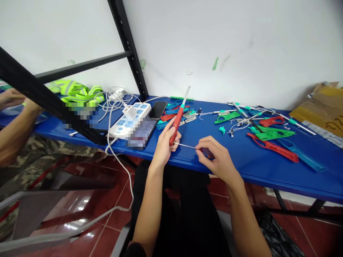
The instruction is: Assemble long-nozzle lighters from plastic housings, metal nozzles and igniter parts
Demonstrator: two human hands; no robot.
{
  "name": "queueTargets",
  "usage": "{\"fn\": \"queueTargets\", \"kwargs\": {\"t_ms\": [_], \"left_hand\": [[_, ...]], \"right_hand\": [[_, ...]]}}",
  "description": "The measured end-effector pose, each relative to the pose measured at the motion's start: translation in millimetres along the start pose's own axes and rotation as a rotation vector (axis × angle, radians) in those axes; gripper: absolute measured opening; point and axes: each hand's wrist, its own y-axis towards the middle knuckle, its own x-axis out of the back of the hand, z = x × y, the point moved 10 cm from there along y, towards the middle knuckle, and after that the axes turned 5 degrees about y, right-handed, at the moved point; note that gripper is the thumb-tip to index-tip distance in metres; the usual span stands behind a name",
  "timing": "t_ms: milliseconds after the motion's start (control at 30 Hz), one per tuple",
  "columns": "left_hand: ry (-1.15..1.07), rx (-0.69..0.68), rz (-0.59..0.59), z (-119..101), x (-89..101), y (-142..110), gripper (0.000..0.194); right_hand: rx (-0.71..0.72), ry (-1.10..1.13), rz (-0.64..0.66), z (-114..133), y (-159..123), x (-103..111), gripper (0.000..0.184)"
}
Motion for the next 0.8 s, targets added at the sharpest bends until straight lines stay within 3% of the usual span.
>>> {"fn": "queueTargets", "kwargs": {"t_ms": [800], "left_hand": [[0.001,-0.003,-0.015,-0.5,-0.7,0.6,0.069]], "right_hand": [[0.018,0.007,0.013,4.5,0.6,-2.4,0.012]]}}
